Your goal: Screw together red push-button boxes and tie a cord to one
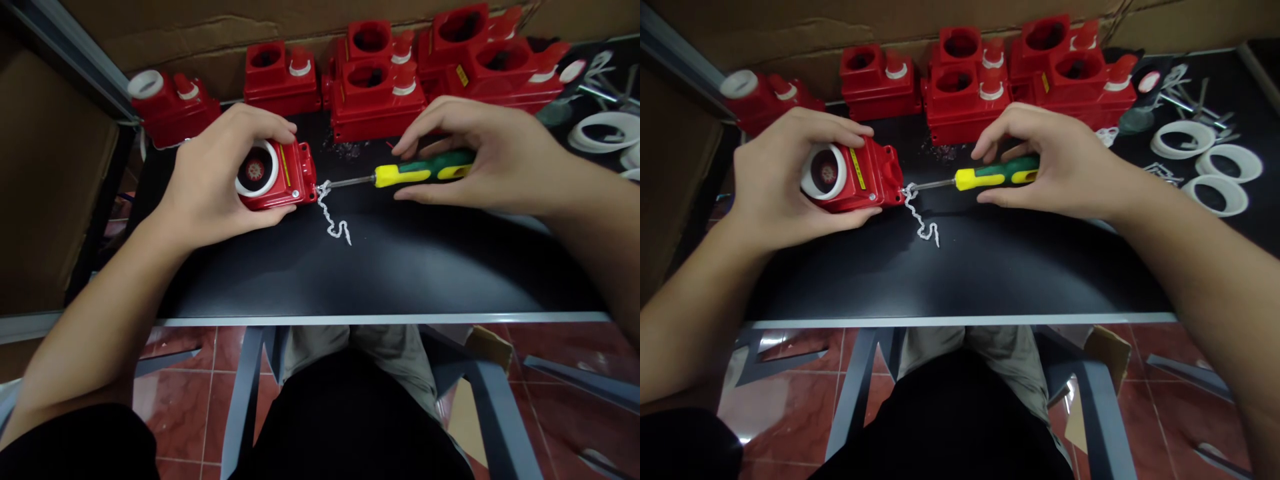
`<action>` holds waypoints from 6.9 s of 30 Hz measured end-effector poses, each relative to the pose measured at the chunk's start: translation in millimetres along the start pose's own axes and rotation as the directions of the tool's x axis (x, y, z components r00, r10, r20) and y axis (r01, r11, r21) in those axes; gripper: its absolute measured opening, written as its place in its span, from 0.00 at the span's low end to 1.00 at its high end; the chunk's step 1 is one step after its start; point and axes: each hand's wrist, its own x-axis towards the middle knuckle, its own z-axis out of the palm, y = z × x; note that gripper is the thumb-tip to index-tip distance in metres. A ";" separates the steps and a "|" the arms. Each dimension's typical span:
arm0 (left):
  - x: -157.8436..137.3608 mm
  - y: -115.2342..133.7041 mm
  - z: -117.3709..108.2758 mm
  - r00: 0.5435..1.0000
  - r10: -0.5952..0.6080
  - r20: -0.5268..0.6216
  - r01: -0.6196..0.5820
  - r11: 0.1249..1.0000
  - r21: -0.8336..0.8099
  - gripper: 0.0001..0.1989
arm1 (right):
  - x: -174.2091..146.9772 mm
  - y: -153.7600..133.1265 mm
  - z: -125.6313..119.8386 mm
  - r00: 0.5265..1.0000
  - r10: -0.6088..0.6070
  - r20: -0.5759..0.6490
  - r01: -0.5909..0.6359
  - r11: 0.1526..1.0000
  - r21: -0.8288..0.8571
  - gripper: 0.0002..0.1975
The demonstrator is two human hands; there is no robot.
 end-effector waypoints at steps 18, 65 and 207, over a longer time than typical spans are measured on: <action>0.6 4.9 -1.6 1.000 -0.028 -0.013 0.027 0.998 -0.050 0.31 | -4.2 -10.1 -3.9 1.000 -0.005 -0.029 0.007 0.998 0.055 0.24; 0.4 5.3 -0.6 1.000 -0.020 -0.015 0.019 0.999 -0.036 0.29 | -4.5 -6.8 -2.7 1.000 0.023 0.008 -0.023 1.000 -0.002 0.24; -1.1 2.7 -1.0 0.997 -0.078 -0.007 0.078 0.995 -0.057 0.29 | -0.3 -17.9 -2.0 0.978 -0.123 -0.170 0.125 0.992 0.003 0.28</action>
